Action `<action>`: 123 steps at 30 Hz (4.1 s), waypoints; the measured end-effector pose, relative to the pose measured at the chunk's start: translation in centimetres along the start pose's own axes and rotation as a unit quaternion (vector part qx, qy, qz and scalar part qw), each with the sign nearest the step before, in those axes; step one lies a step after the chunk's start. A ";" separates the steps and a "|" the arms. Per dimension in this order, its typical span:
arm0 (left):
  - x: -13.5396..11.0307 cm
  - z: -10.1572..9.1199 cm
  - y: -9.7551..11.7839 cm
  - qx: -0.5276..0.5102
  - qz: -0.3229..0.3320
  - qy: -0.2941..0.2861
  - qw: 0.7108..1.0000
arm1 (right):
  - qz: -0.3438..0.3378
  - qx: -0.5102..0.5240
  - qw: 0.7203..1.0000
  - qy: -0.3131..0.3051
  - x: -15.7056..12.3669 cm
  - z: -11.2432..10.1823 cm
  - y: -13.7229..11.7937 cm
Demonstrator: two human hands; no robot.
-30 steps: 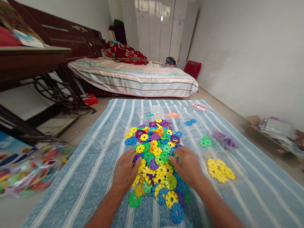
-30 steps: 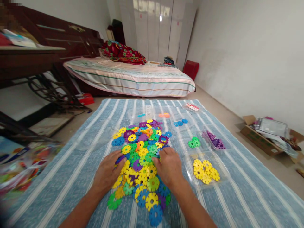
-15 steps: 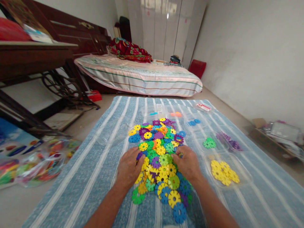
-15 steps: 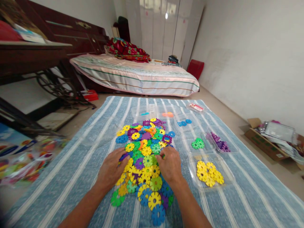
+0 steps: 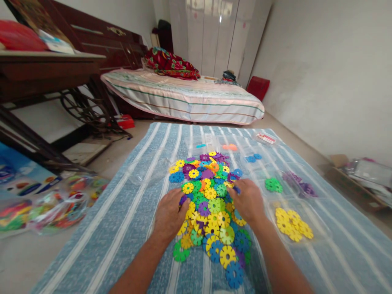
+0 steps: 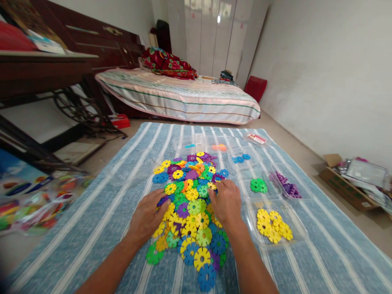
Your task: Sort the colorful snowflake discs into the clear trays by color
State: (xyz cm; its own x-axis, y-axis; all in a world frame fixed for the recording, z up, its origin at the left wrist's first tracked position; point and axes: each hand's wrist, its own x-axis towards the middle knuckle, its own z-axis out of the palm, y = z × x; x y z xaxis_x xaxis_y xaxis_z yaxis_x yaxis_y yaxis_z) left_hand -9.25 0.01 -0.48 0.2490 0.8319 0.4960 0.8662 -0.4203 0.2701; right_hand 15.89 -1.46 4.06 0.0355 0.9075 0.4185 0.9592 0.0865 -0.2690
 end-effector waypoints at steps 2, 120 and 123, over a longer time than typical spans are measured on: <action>-0.1 0.0 0.0 -0.002 -0.001 0.000 1.000 | 0.004 -0.022 0.999 -0.048 0.1 1.0 -1.4; 2.6 -13.0 1.1 0.240 -0.173 -0.163 0.941 | -0.006 0.251 0.965 0.076 -5.5 1.7 -0.7; 2.0 -11.5 2.4 0.149 -0.092 -0.111 0.978 | 0.024 0.237 0.969 0.068 -5.3 1.8 -0.3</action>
State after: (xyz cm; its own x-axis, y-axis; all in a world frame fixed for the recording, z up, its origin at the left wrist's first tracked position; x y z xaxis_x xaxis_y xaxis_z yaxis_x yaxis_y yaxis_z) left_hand -11.63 -3.51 10.70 0.1368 0.9558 0.2604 0.9847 -0.1598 0.0692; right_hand 14.91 -5.56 0.30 0.1450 0.8553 0.4974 0.7198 0.2538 -0.6462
